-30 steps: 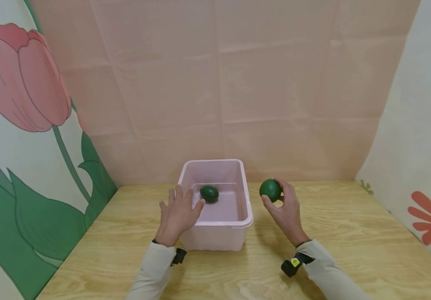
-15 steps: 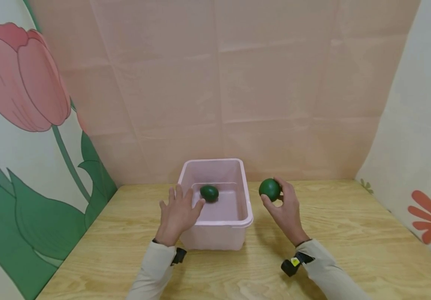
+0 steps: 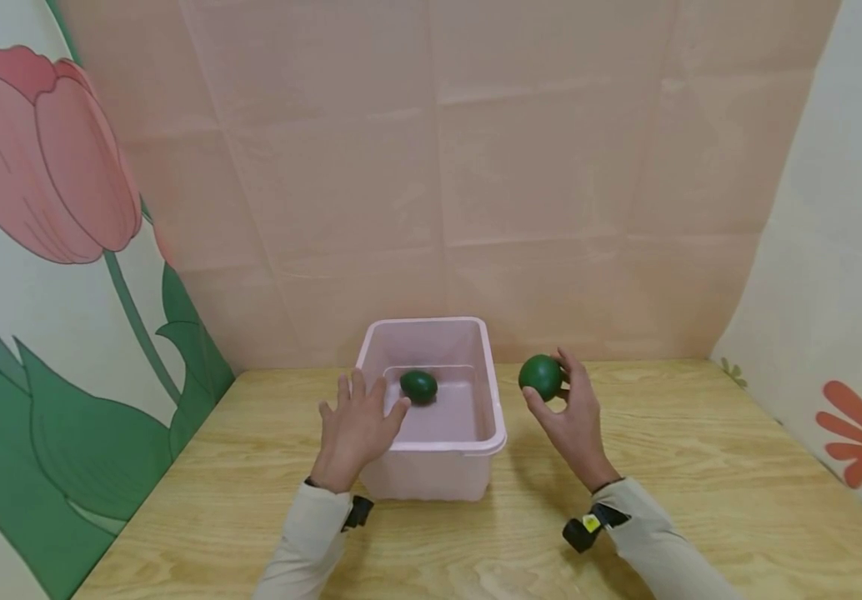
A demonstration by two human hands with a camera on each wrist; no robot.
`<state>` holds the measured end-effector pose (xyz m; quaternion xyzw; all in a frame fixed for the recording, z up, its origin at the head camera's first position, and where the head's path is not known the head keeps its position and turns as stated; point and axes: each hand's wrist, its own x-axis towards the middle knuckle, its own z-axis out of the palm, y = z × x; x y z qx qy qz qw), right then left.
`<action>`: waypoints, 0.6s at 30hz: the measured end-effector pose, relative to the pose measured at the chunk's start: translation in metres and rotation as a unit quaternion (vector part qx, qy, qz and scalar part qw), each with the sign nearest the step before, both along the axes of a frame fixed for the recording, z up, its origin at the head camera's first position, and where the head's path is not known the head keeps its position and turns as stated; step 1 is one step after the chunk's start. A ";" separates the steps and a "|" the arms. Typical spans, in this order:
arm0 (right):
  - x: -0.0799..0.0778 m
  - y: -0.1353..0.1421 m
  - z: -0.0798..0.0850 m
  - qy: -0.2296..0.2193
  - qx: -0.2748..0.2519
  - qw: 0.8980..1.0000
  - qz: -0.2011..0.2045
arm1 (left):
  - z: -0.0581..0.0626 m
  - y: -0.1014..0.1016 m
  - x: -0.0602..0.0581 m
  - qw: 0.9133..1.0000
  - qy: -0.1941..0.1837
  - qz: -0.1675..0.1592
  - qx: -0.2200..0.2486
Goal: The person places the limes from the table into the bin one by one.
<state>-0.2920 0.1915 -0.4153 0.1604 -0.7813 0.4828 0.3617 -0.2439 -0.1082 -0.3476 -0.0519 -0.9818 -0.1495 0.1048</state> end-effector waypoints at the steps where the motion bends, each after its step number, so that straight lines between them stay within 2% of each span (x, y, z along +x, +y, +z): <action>1: 0.000 0.000 0.000 0.001 -0.001 1.000 0.001 | 0.000 0.000 0.000 1.000 -0.001 0.000 0.001; 18: 0.001 -0.001 0.001 -0.002 0.002 1.000 0.004 | 0.000 0.001 0.001 1.000 -0.003 0.006 -0.001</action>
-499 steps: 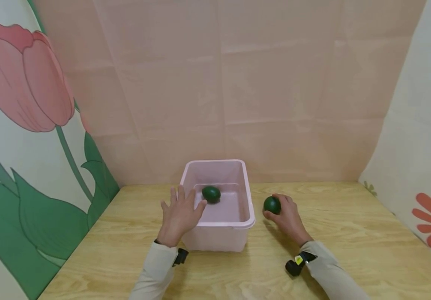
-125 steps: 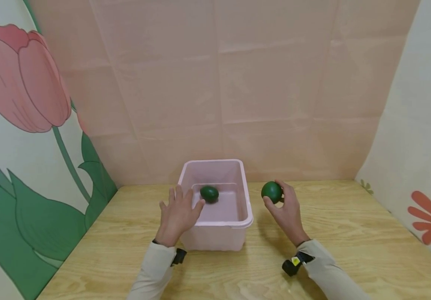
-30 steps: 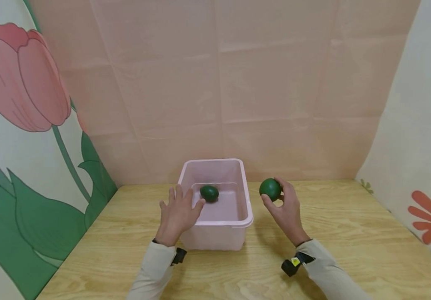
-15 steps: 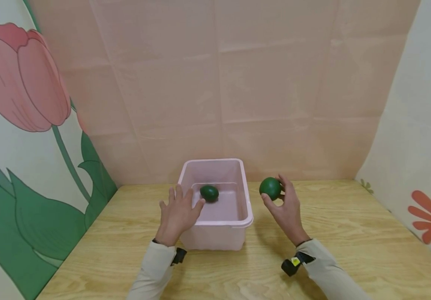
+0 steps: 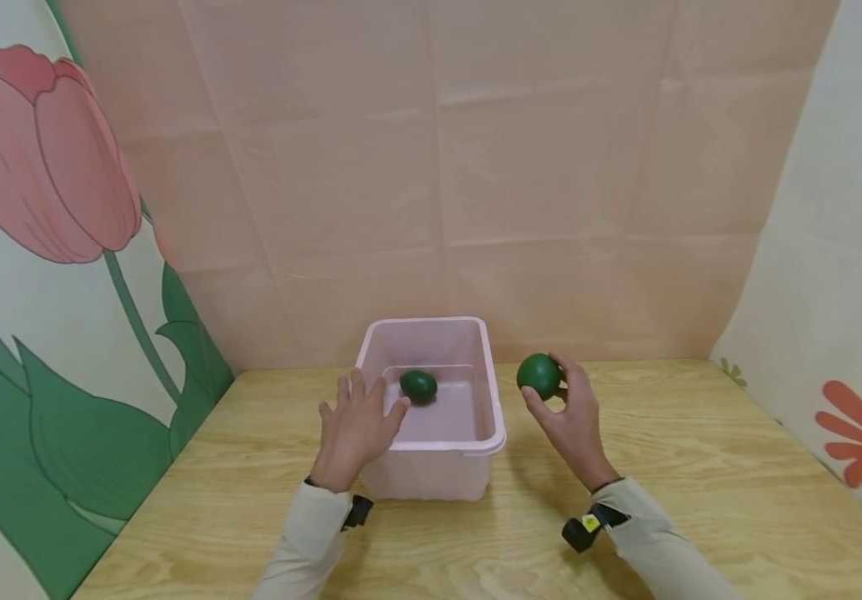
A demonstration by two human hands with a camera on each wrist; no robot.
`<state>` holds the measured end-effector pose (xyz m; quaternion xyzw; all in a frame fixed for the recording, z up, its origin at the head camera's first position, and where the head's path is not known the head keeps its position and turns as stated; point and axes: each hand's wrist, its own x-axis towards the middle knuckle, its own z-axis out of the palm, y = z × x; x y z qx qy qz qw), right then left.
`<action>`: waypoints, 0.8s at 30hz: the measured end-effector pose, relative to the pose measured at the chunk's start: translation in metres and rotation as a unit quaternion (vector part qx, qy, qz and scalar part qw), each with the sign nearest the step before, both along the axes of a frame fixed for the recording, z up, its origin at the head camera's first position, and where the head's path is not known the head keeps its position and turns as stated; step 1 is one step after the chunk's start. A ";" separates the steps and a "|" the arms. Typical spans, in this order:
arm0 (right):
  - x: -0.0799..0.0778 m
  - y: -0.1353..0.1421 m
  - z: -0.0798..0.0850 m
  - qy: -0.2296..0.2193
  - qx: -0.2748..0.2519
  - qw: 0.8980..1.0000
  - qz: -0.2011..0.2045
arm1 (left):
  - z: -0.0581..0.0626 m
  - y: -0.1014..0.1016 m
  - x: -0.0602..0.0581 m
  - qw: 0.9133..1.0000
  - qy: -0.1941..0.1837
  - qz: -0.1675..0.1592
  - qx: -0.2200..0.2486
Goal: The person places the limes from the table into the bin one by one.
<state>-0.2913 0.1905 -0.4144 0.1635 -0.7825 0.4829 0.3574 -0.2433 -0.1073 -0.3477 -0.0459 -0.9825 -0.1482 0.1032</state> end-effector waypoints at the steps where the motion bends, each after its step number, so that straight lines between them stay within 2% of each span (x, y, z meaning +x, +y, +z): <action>1: 0.000 0.000 0.000 0.000 0.000 1.000 0.001 | 0.000 0.000 0.000 1.000 0.001 0.000 0.001; 24: 0.000 -0.001 0.000 0.018 0.001 1.000 0.008 | 0.000 0.000 0.000 1.000 -0.002 0.000 -0.002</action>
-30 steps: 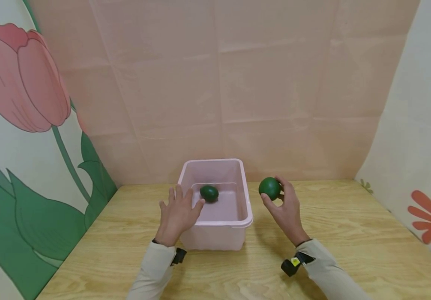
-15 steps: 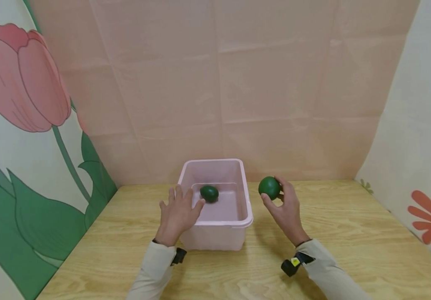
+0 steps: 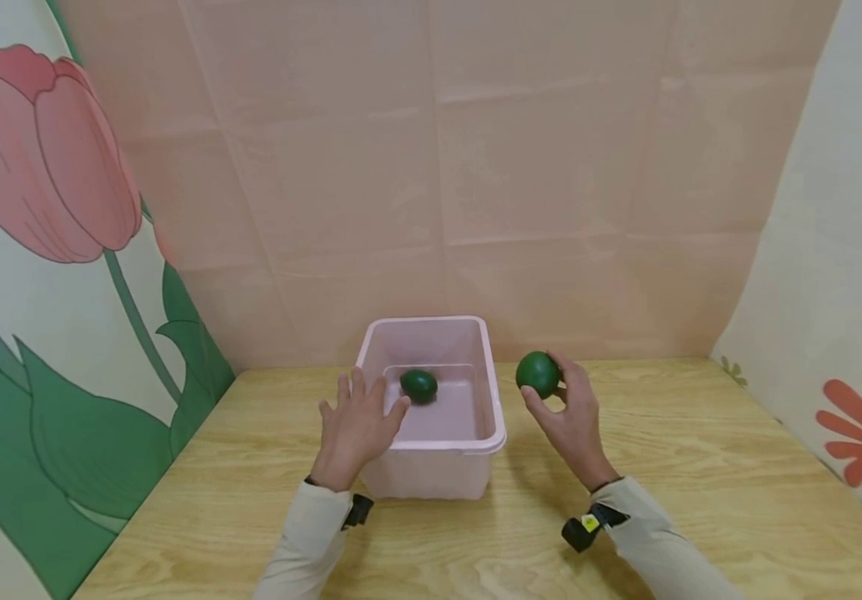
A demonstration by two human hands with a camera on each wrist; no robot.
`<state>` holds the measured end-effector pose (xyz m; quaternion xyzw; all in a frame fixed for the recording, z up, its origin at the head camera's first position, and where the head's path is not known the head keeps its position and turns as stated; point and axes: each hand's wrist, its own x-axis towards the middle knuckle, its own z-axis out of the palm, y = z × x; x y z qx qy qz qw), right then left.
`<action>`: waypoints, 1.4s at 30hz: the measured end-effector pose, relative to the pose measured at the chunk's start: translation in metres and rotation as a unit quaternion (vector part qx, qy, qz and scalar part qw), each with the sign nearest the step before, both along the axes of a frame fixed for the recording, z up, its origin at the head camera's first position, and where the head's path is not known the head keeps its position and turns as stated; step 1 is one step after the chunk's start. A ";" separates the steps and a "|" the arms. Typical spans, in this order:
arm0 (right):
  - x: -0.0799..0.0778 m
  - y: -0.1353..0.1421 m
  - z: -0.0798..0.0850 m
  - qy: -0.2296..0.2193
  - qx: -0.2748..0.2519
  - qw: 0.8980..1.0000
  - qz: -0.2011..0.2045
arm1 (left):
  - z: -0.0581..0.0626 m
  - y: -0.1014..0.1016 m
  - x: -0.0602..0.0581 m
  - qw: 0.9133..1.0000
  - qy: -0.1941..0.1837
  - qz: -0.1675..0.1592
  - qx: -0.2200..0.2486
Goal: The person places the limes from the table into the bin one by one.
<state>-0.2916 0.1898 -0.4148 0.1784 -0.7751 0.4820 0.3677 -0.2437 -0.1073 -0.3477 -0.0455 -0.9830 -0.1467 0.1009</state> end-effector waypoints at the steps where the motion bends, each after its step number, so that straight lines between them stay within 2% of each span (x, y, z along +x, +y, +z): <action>1: 0.000 0.000 0.000 0.001 0.000 1.000 0.001 | 0.000 0.000 0.000 1.000 0.001 0.000 0.000; 14: 0.002 -0.001 0.002 0.006 0.002 1.000 0.001 | 0.000 0.000 0.000 1.000 0.010 -0.003 -0.001; 23: 0.002 -0.002 0.002 0.013 0.005 1.000 0.004 | 0.000 0.000 0.000 1.000 0.003 0.001 -0.004; 33: 0.003 -0.002 0.003 0.002 -0.010 1.000 0.010 | 0.000 0.001 0.001 1.000 0.004 0.001 0.007; 42: 0.003 -0.002 0.003 0.002 -0.002 1.000 0.013 | 0.000 0.001 0.001 1.000 0.000 0.001 0.013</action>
